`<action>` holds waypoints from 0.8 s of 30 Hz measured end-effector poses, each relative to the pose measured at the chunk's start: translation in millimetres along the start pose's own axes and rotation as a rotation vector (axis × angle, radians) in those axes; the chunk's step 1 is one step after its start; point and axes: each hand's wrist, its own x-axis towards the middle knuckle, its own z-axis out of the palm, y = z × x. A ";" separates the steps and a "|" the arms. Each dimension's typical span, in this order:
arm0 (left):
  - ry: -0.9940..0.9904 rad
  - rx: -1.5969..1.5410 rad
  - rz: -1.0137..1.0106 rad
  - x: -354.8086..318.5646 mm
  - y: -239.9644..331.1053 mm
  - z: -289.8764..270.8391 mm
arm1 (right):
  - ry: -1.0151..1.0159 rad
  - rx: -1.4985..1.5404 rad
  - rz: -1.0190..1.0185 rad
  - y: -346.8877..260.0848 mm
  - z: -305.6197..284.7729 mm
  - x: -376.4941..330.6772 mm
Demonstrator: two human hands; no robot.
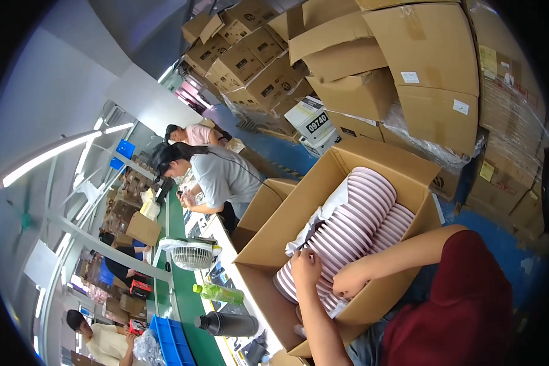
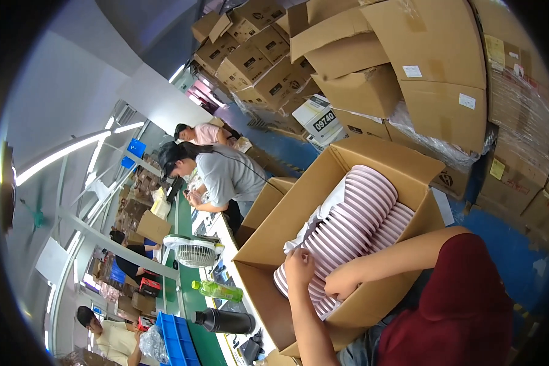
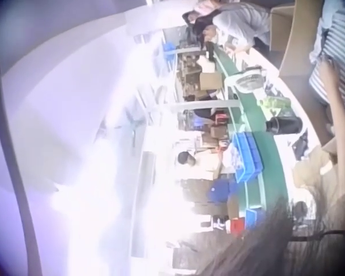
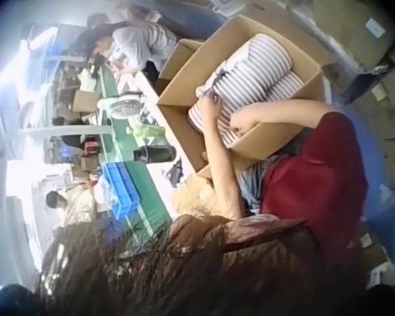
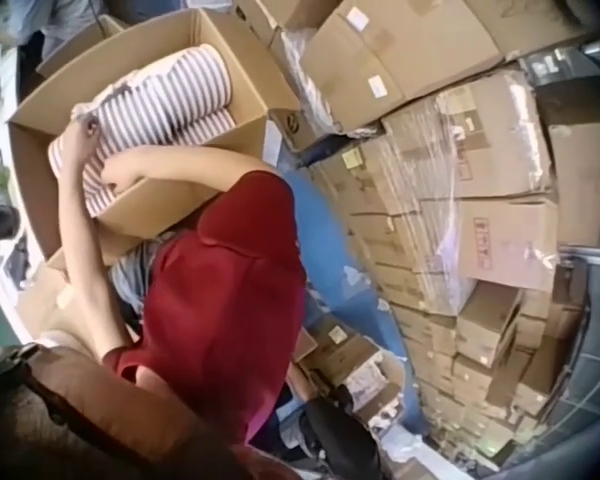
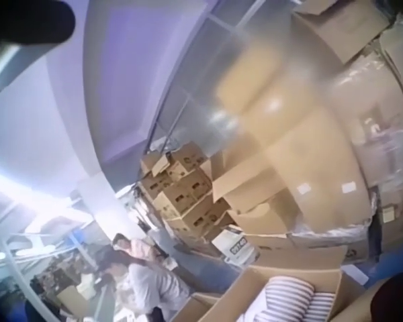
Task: Organizing and processing white plastic rings into a cardboard shipping box using a handheld tool.
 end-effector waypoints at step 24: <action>0.017 -0.099 0.126 12.1 -39.6 24.6 | 0.710 0.441 -0.300 -123.3 -62.3 279.9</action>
